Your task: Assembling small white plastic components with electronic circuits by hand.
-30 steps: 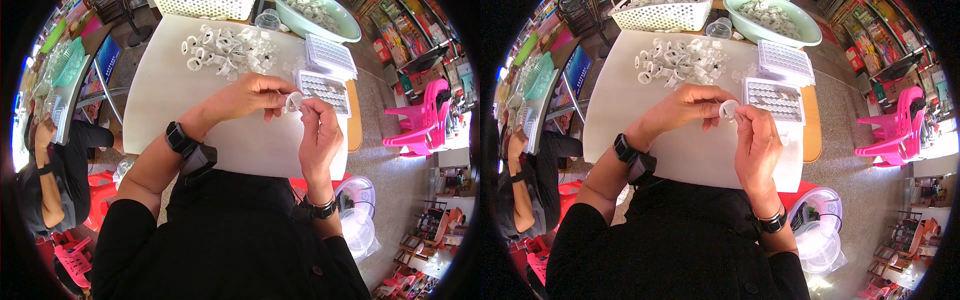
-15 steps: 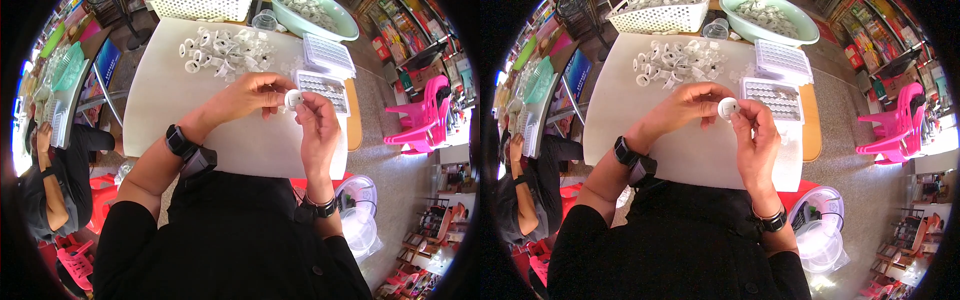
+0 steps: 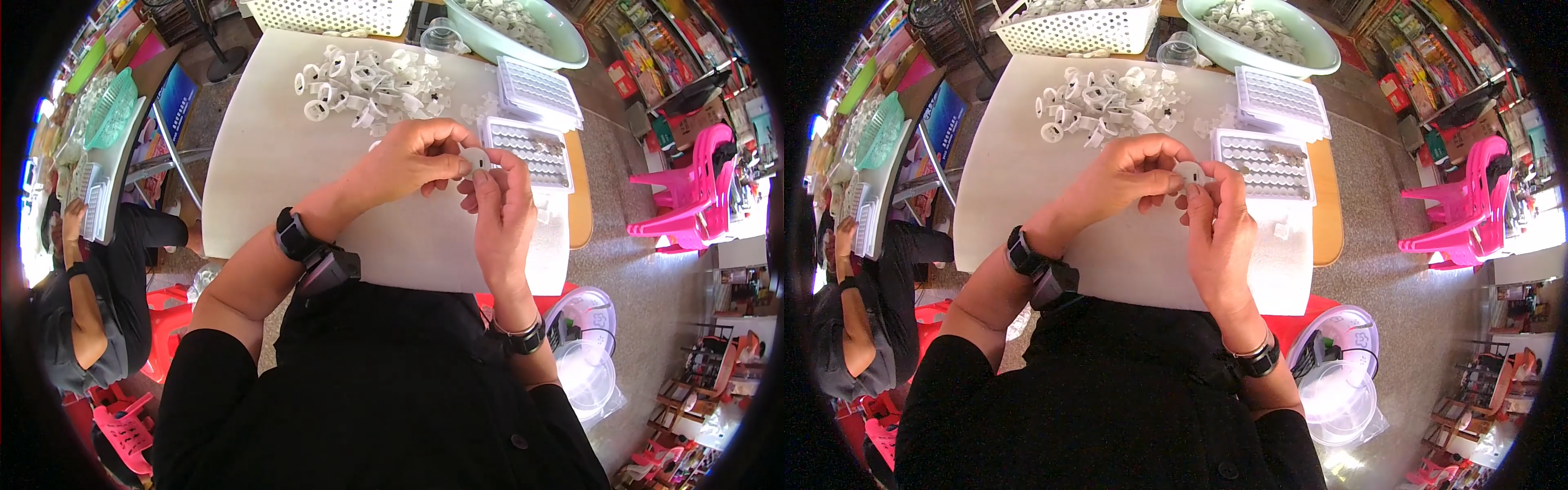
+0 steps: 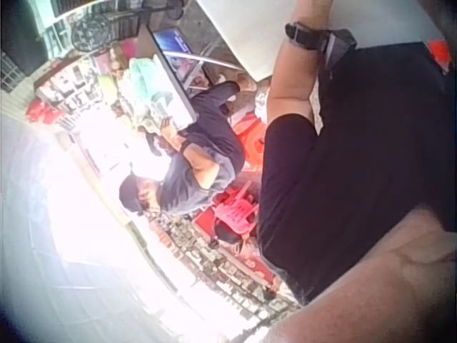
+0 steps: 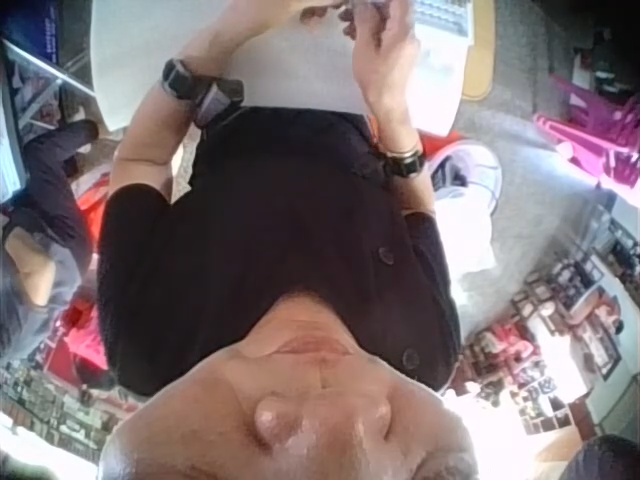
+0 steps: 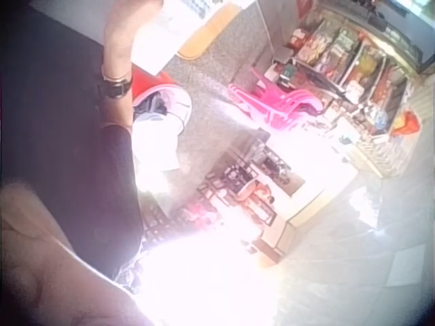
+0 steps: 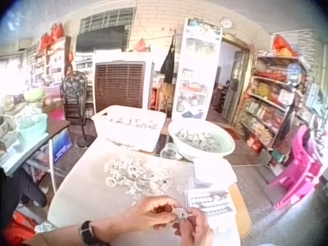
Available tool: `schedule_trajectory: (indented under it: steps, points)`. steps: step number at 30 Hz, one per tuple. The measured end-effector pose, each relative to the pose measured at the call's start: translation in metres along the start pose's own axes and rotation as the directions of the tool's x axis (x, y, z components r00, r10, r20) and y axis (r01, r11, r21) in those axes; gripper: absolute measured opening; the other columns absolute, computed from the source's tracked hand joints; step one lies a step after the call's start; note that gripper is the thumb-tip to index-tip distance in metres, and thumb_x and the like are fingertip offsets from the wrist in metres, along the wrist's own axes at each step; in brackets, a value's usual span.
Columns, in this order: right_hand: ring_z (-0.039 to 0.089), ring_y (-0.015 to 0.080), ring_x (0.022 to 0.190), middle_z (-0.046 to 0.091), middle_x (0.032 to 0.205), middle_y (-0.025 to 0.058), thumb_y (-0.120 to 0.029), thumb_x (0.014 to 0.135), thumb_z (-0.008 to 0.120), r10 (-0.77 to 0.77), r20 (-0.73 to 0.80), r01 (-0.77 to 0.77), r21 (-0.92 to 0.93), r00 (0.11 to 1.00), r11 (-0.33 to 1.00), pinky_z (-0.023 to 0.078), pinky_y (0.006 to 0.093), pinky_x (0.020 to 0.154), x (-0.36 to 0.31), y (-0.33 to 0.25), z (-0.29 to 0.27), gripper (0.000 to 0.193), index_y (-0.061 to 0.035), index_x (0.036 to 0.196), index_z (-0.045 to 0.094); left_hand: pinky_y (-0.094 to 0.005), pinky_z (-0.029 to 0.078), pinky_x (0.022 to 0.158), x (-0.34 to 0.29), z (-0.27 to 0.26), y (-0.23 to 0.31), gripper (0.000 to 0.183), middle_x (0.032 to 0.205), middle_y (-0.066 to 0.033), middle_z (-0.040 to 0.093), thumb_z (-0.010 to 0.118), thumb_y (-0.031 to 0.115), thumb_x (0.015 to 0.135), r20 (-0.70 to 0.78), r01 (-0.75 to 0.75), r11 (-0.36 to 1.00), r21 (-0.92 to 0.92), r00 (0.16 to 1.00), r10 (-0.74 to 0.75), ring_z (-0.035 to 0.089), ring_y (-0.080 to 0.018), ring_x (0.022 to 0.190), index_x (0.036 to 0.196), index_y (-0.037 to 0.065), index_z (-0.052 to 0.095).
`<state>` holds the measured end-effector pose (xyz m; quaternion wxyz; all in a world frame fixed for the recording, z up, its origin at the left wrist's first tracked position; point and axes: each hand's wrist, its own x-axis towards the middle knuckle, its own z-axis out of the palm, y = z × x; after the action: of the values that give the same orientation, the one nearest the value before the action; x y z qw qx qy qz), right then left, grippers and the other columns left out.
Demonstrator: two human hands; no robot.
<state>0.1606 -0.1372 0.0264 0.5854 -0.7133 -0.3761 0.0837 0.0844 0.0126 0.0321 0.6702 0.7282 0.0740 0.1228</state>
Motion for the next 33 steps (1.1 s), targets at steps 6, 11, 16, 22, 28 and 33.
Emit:
schedule_trajectory:
  steps: [6,11,16,22,28,33]
  points:
    - [0.053,0.0090,0.060,0.059,0.071,0.0067,0.001,0.092,0.047,0.004,-0.008,-0.003,0.072,1.000,0.997,0.043,0.0241,0.054,0.001,0.002,0.007,0.016,0.0002,0.108,0.048,-0.0185,0.041,0.051,-0.001,0.002,-0.001,0.012,0.075,0.0012,0.058,0.059,0.003,0.088,-0.007,-0.043,0.999,-0.001,0.999,0.043,0.053,-0.0037,0.061,0.100,0.002,0.057]
    - [0.052,0.0086,0.063,0.058,0.072,0.0058,0.003,0.092,0.047,-0.003,-0.009,0.005,0.177,1.000,0.984,0.043,0.0235,0.055,0.001,0.003,0.012,0.014,0.0001,0.106,0.047,-0.0191,0.043,0.060,0.002,0.001,-0.014,0.010,0.081,-0.0016,0.062,0.056,-0.003,0.088,-0.012,-0.122,0.992,-0.025,0.992,0.122,0.058,-0.0055,0.072,0.097,0.001,0.055]
    - [0.051,0.0080,0.063,0.056,0.073,0.0054,0.002,0.091,0.048,0.011,-0.008,-0.009,0.213,1.000,0.977,0.041,0.0229,0.055,0.005,0.001,0.014,0.011,-0.0007,0.102,0.047,-0.0195,0.044,0.061,0.003,0.000,-0.017,0.011,0.084,-0.0034,0.063,0.055,-0.004,0.089,-0.013,-0.134,0.990,-0.050,0.991,0.134,0.060,-0.0068,0.074,0.098,0.001,0.054]
    - [0.052,0.0081,0.063,0.058,0.073,0.0053,0.000,0.092,0.049,0.068,0.003,-0.067,0.199,0.998,0.978,0.040,0.0228,0.053,0.004,0.005,0.008,0.011,-0.0012,0.102,0.048,-0.0198,0.041,0.057,0.002,0.002,-0.007,0.009,0.085,-0.0029,0.063,0.055,-0.002,0.089,0.014,-0.057,0.997,-0.052,0.998,0.058,0.058,-0.0051,0.072,0.097,0.002,0.054]
    - [0.053,0.0086,0.060,0.060,0.071,0.0060,-0.002,0.092,0.051,0.050,0.001,-0.049,0.210,0.999,0.977,0.042,0.0236,0.053,0.003,0.002,0.007,0.015,-0.0006,0.106,0.047,-0.0193,0.035,0.052,0.002,0.004,-0.005,0.009,0.080,0.0011,0.059,0.058,0.003,0.088,0.011,-0.047,0.994,-0.101,0.999,0.049,0.050,-0.0023,0.064,0.097,0.003,0.055]
    - [0.055,0.0099,0.058,0.061,0.068,0.0072,-0.003,0.091,0.053,0.074,0.083,-0.080,0.074,0.994,0.994,0.044,0.0249,0.053,0.003,-0.004,-0.002,0.016,-0.0007,0.105,0.048,-0.0192,0.037,0.052,-0.004,-0.002,0.002,0.005,0.078,0.0016,0.059,0.058,0.008,0.090,-0.013,0.000,1.000,0.012,1.000,0.000,0.055,-0.0027,0.067,0.093,0.004,0.058]
